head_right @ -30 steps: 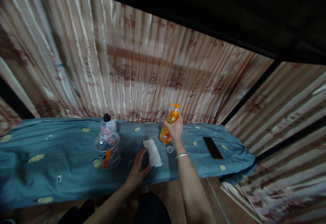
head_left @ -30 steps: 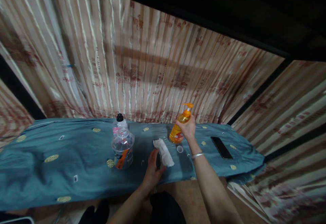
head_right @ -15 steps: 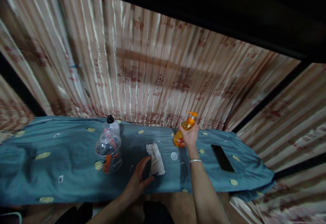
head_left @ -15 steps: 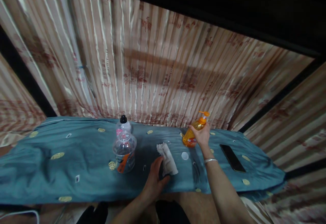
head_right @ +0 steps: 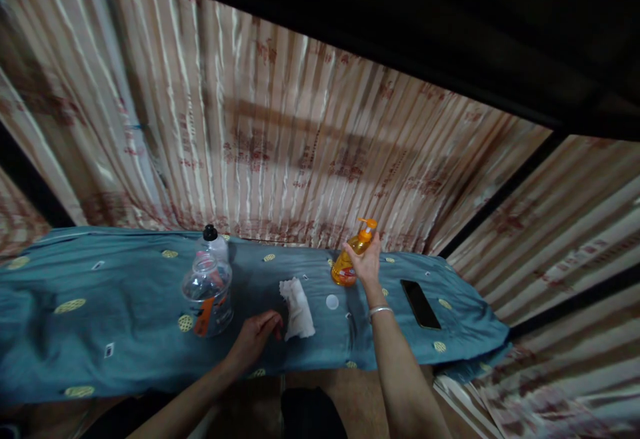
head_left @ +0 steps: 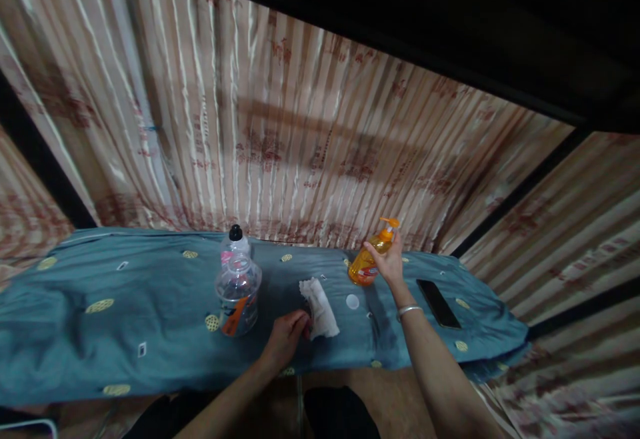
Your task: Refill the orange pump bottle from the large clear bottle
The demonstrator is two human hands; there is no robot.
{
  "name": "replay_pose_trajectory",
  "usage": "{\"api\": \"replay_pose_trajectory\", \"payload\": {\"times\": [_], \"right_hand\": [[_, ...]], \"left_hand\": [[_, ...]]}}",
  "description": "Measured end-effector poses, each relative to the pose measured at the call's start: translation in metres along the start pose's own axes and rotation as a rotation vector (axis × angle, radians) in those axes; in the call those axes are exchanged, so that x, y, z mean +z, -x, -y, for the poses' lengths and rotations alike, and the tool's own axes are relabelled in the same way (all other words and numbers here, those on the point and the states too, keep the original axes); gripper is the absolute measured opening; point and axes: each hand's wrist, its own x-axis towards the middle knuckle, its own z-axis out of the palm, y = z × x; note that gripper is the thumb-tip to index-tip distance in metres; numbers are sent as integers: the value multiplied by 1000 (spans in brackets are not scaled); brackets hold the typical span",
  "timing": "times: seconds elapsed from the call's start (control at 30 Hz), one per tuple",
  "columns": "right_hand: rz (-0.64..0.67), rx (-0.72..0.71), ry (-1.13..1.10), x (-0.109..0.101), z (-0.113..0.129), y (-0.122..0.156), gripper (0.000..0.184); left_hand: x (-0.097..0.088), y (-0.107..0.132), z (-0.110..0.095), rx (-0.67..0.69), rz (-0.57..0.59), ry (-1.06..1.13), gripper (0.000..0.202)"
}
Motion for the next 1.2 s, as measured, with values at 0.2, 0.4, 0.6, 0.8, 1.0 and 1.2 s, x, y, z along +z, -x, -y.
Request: {"api": "replay_pose_trajectory", "payload": {"times": [0.2,0.4,0.6,0.8,1.0,1.2], "right_hand": [[12,5,1,-14,3,30,123],[31,-110,2,-5,9,129,111],[356,-102,76,17,29,195,82],[590,-61,258,43,51,193,67],[627,-97,285,52,55,195,46],[585,-139,284,53,47,208,44]], "left_hand": [[-1,3,2,-105,27,-40,45],[1,7,4,-158,43,-69,46],[-14,21,-1,-72,12,-99,46],[-53,65,-8,98,-93,-149,43],[-110,87,-20,224,-409,-150,35],[-138,71,-11,222,-819,-22,99]]}}
